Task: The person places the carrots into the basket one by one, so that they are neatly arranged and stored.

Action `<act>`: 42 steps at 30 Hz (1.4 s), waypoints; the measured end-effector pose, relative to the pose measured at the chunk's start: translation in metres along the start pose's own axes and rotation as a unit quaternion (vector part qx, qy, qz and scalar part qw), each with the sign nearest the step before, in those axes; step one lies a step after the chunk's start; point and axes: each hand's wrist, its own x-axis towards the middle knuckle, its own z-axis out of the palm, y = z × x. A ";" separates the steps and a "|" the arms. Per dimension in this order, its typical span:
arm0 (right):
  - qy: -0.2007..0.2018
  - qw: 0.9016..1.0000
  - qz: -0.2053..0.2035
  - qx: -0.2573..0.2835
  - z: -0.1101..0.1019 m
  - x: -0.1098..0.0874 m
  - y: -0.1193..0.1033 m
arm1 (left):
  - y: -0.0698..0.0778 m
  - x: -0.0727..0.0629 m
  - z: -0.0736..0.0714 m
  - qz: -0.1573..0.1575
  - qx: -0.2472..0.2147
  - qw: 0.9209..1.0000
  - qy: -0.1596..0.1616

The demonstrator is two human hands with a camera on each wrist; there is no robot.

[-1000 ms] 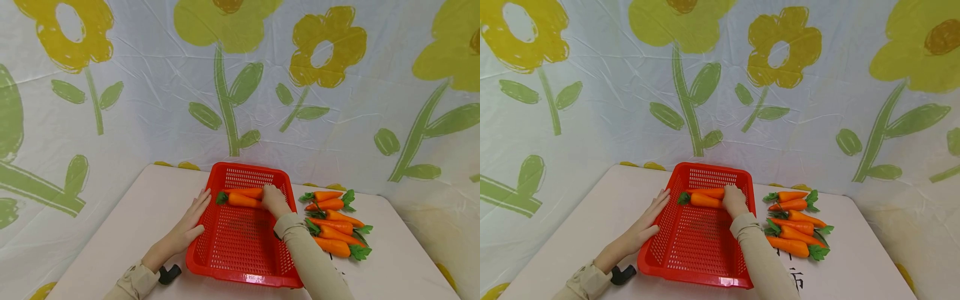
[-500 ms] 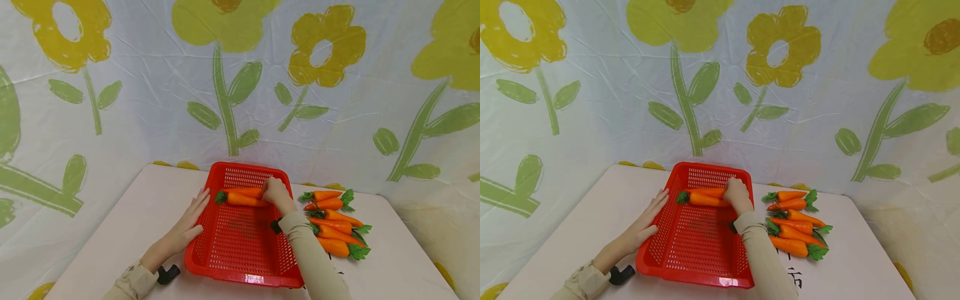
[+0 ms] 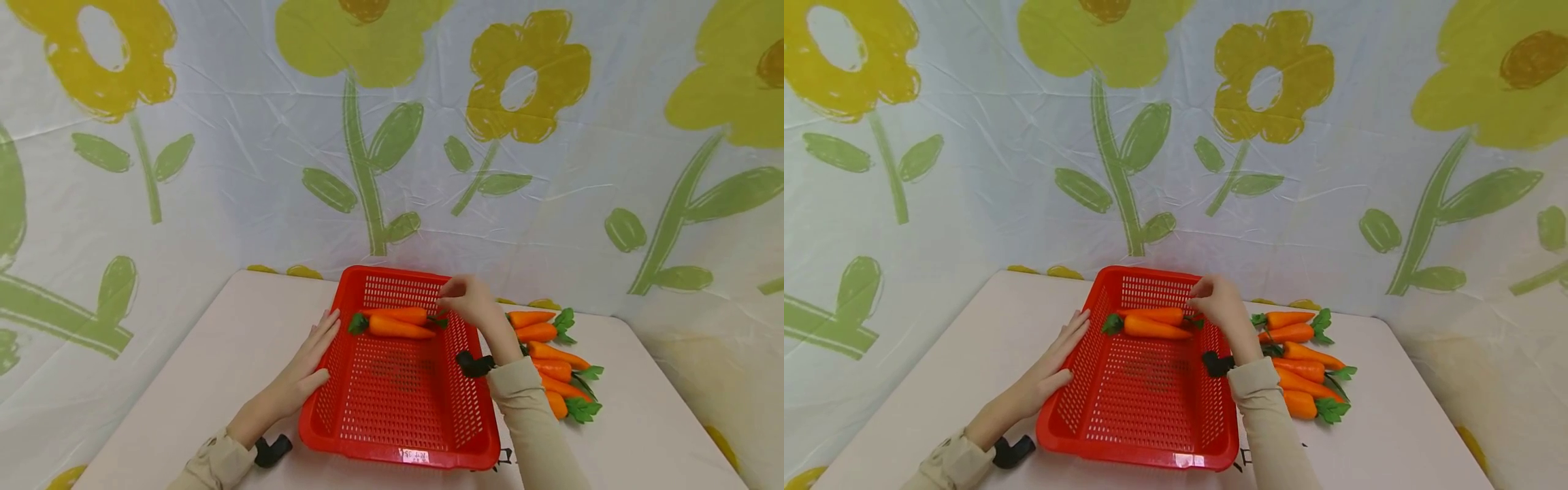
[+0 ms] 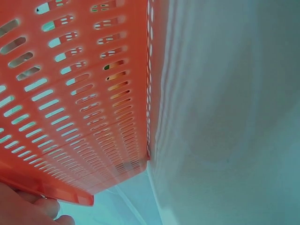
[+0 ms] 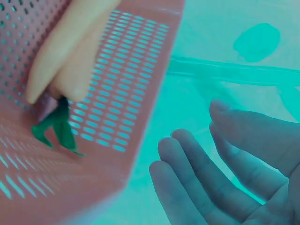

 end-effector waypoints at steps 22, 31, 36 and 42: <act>0.168 0.981 -0.096 -0.017 -0.026 -0.098 -0.014 | -0.002 0.001 0.000 0.011 0.000 1.000 -0.001; 0.184 0.973 -0.141 -0.005 -0.040 -0.129 -0.005 | -0.001 0.000 -0.002 0.006 0.002 1.000 -0.001; 0.199 0.967 -0.157 -0.004 -0.052 -0.135 0.005 | -0.001 0.000 -0.002 0.002 0.005 1.000 -0.006; 0.182 0.960 -0.213 0.007 -0.065 -0.129 0.034 | -0.001 0.001 -0.001 -0.012 0.001 1.000 -0.006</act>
